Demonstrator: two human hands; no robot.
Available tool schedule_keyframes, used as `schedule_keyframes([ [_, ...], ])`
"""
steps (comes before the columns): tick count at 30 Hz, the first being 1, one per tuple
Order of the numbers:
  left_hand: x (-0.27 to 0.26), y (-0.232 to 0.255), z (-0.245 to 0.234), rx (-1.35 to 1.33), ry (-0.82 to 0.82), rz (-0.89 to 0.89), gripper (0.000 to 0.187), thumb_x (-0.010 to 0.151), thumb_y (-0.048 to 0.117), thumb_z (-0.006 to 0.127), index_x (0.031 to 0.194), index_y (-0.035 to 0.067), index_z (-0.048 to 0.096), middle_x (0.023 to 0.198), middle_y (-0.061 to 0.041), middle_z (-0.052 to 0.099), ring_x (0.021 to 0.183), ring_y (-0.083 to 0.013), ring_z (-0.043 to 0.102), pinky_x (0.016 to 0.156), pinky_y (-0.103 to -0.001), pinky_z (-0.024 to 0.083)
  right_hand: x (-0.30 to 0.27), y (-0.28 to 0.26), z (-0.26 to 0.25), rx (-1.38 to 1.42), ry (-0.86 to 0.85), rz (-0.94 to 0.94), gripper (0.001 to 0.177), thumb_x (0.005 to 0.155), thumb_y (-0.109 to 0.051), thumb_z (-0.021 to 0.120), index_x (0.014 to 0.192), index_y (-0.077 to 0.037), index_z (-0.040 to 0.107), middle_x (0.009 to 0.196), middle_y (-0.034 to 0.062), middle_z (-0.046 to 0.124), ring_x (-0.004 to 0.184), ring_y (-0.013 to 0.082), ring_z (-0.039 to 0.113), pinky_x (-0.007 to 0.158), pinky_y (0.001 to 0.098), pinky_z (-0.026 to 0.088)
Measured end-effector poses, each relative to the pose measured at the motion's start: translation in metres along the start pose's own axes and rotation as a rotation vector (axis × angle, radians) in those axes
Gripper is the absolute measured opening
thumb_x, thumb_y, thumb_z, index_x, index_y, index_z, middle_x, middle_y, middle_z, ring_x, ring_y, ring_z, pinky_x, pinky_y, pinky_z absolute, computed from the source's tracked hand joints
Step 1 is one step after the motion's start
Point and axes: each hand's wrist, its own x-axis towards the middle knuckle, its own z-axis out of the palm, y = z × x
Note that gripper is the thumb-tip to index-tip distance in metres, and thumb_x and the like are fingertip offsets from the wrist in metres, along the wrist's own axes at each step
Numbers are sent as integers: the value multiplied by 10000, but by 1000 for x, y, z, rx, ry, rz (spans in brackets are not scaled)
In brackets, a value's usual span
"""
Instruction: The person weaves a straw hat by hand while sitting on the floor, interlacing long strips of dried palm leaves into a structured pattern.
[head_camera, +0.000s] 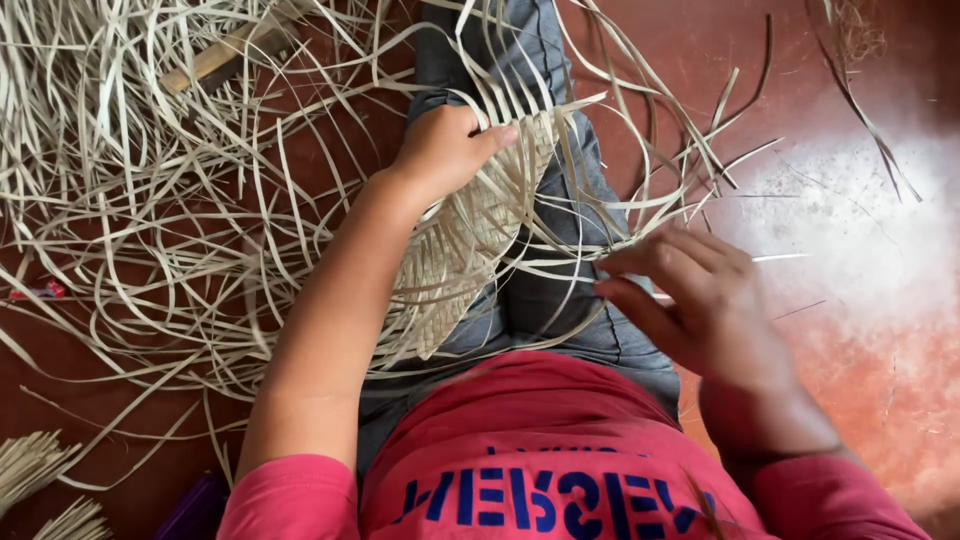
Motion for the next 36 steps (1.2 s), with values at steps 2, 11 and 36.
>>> schedule_keyframes([
  [2,7,-4,7,41,39,25,653,1032,522,697,633,181,310,582,53,310,539,-123,284,546,-361,206,26,-2,27,21,166,-143,207,971,-144,752,1126,-42,659,968,111,682,842,276,649,793,393,494],
  [11,-1,-34,18,37,144,55,678,1035,591,661,634,168,314,529,42,286,475,-117,250,468,-350,210,0,51,88,-424,-515,-245,593,964,-687,414,1284,-277,697,1260,18,685,1497,356,389,1203,727,65],
  [36,-62,18,-30,161,243,207,374,1038,371,496,926,74,692,694,-37,650,624,-192,601,577,-365,479,100,109,69,-191,-10,-112,477,881,-306,866,1268,-134,648,1441,159,518,1371,411,431,1061,606,381],
])
